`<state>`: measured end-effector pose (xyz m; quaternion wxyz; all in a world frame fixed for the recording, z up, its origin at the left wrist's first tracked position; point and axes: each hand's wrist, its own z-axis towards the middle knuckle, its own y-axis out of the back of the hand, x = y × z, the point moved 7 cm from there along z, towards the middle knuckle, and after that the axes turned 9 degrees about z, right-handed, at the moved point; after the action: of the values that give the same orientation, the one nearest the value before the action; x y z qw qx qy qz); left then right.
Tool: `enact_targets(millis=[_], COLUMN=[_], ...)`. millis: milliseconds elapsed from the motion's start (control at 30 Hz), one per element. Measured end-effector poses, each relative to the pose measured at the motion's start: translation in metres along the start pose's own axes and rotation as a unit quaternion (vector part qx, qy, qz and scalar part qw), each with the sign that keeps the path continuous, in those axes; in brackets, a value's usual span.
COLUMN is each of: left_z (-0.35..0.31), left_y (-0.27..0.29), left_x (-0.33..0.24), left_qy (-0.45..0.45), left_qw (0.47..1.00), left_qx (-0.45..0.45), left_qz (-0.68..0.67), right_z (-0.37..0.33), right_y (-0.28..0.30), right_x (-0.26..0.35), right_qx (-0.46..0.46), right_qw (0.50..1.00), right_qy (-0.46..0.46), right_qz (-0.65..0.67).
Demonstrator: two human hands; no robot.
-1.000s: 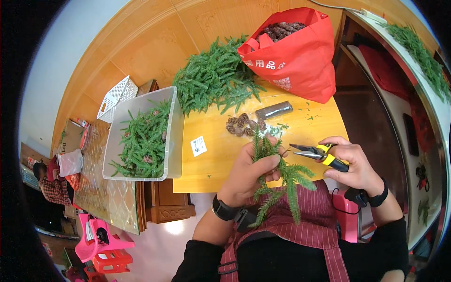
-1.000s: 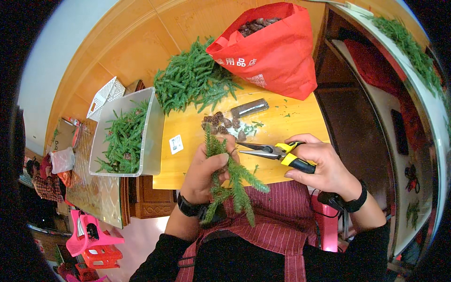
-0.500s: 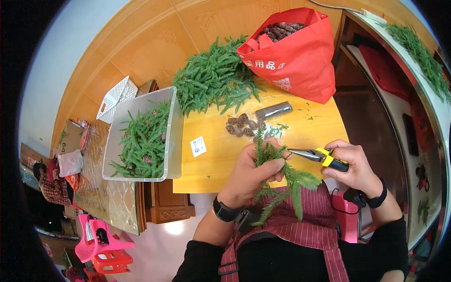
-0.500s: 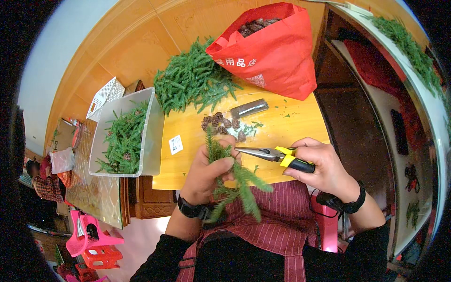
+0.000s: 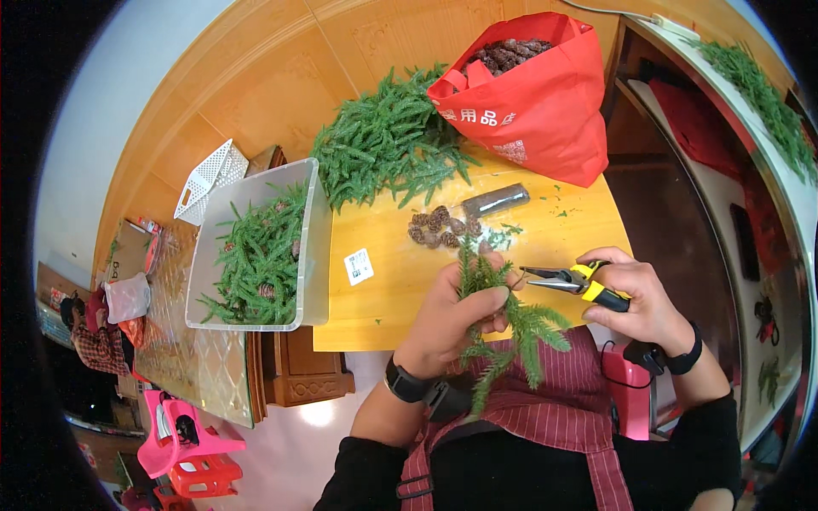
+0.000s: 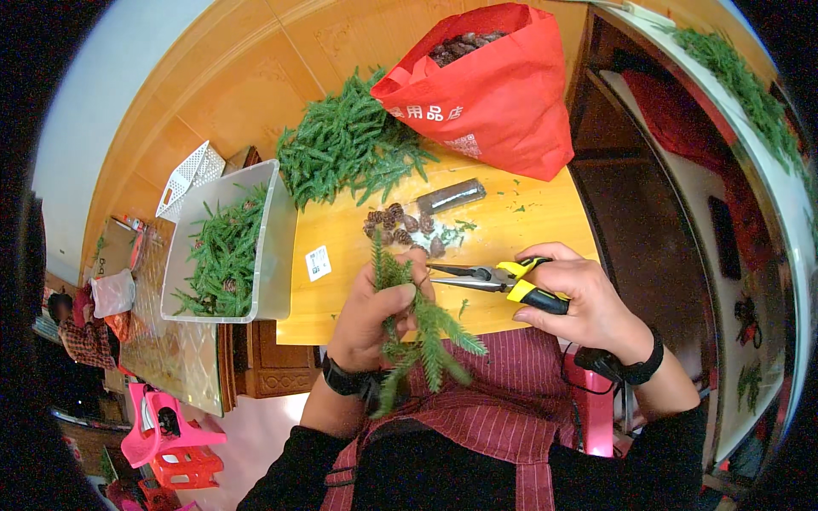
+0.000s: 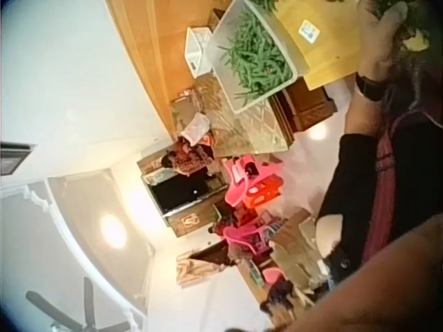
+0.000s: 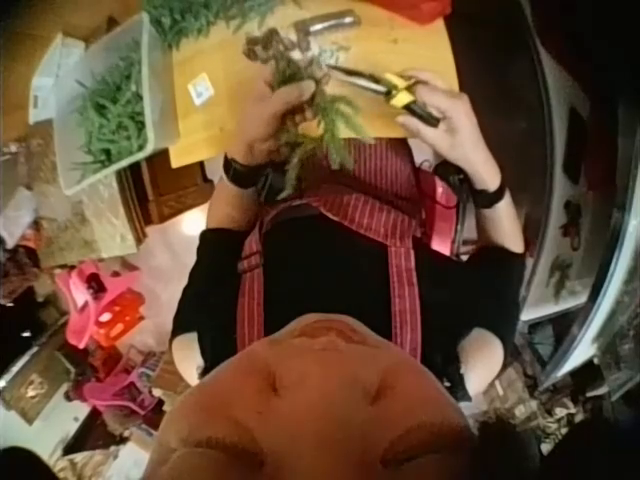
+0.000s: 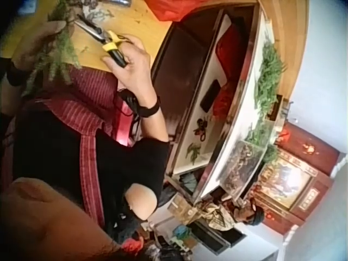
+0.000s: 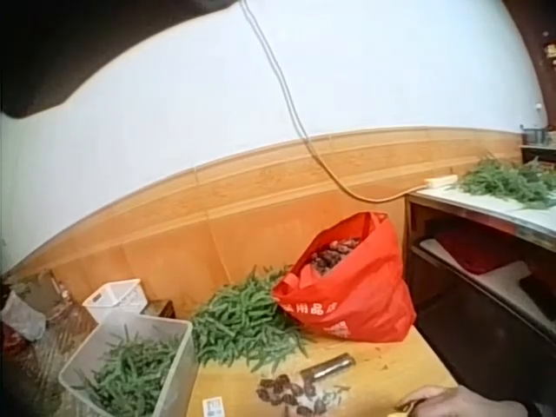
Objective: Trimming and organizing green plant sprigs using pliers on a production floor.
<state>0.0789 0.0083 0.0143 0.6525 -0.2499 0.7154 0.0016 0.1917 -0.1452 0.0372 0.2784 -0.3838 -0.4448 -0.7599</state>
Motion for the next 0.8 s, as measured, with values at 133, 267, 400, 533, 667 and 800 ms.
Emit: enact_targets(millis=[133,267,400,533,667,800], left_z=[-0.004,-0.005,-0.003,-0.004,-0.001,-0.017], left_y=[-0.004,-0.005,-0.007,-0.008,-0.002,-0.012], left_x=[0.013,0.019,0.02,0.019,0.007,-0.044], left_qy=[0.07,0.089,0.087,0.084,0.031,-0.441], left_qw=[0.996,0.992,0.992,0.991,0.999,0.754], left_qx=[0.033,0.062,0.069,0.076,-0.007,-0.072], left_qz=[-0.052,-0.069,-0.067,-0.074,-0.009,0.482], right_z=[0.003,0.003,0.001,0.001,-0.002,-0.004], right_y=[-0.002,-0.003,-0.002,0.002,0.003,0.003], right_x=[0.003,0.002,0.001,0.011,0.016,0.014], right_qx=[0.016,0.016,0.014,0.0,-0.005,-0.01], right_qw=[1.0,1.0,0.999,0.995,0.994,0.992], right_qy=[0.023,0.013,0.03,0.081,0.075,-0.103], right_qz=[-0.001,0.015,-0.003,-0.051,-0.083,-0.077])
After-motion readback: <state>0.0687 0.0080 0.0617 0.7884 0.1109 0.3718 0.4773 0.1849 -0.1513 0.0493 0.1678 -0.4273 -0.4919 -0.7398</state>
